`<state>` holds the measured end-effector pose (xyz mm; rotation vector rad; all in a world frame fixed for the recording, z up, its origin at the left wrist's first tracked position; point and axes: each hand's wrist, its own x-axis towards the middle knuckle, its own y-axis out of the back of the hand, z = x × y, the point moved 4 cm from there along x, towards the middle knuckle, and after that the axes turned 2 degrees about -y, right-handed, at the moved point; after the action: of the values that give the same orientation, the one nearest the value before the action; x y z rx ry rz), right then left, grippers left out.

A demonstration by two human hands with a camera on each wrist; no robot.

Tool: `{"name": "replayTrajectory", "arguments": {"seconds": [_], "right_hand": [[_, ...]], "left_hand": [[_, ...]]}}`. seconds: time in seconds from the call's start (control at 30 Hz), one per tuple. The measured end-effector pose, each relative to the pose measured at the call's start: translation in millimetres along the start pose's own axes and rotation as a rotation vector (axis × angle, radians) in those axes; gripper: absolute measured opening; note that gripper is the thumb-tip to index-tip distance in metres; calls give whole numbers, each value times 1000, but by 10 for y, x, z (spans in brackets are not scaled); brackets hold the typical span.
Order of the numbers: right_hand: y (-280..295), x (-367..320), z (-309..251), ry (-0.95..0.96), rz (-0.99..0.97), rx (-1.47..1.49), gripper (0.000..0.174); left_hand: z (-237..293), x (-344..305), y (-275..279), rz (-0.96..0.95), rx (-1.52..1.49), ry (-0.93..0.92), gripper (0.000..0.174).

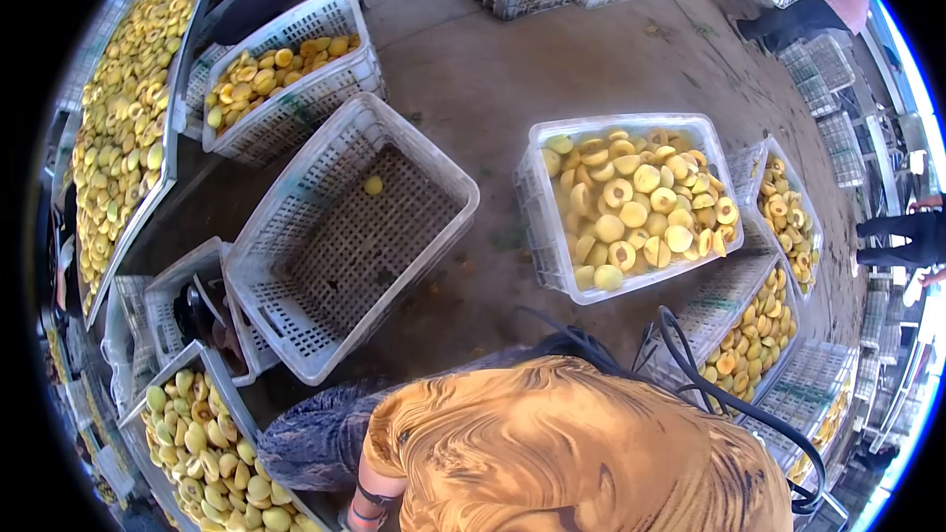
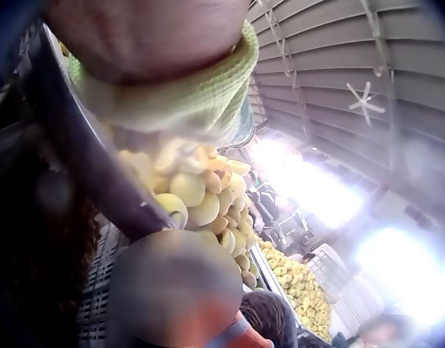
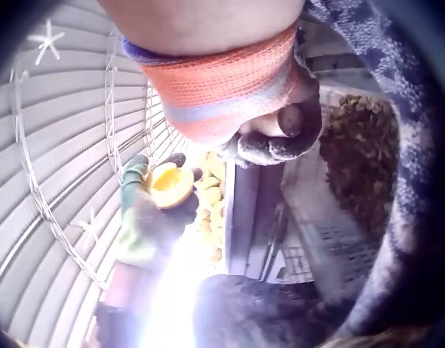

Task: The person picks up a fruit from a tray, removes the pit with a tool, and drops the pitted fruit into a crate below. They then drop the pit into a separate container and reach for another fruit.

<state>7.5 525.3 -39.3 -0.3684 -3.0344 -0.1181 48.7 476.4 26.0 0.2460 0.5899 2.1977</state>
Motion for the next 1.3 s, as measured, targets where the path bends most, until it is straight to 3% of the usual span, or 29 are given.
{"name": "replayTrajectory", "arguments": {"seconds": [0.1,0.2,0.3,0.33,0.37,0.4,0.43,0.5,0.57,0.67,0.77,0.8,0.9,0.97,1.0,1.1,1.2,1.3], "right_hand": [[-170,-35,57,16,-38,-10,29],[-601,-136,96,145,-81,-106,29],[-802,-310,445,151,-174,-137,29],[-933,-326,607,-80,-343,75,21],[-1017,-374,731,-369,-460,293,16],[-1069,-439,847,-653,-517,436,16],[-984,-508,548,-861,-626,748,16],[-1013,-537,394,-877,-609,747,10],[-968,-595,175,-779,-453,488,10],[-1032,-594,246,-795,-496,414,15],[-1147,-636,325,-776,-566,393,14],[-1120,-617,467,-740,-566,253,13],[-1179,-684,554,-750,-613,78,16],[-1221,-697,641,-731,-635,-5,18],[-1244,-706,718,-711,-644,-49,19],[-1272,-664,976,-605,-673,-203,21],[-1211,-592,1193,-506,-670,-318,24],[-1241,-713,931,-540,-672,-250,30]], "left_hand": [[-120,7,342,148,8,-33,21],[-315,-290,993,474,26,-70,22],[-725,-910,1662,803,-288,-63,24],[-1012,-1196,1849,871,-418,-90,24],[-519,-1305,1831,934,251,-32,25],[-422,-1373,1870,936,219,-10,27],[-527,-1519,1965,1028,-112,-16,27],[-692,-1847,2062,1198,-441,-140,20],[-797,-2176,2153,1287,-576,-178,18],[-1039,-2784,2308,1530,-418,-78,20],[-1110,-3353,2284,1699,-670,5,23],[-1203,-3547,2253,1786,-667,37,23],[-1737,-4153,2021,1979,-880,53,22],[-1964,-4495,1838,2035,-729,187,22],[-1936,-4591,1751,2040,-724,362,21],[-2055,-4819,1526,2038,-801,322,20],[-1989,-4891,1433,1957,-891,273,30],[-1520,-4775,1477,1799,-1069,162,30]]}}
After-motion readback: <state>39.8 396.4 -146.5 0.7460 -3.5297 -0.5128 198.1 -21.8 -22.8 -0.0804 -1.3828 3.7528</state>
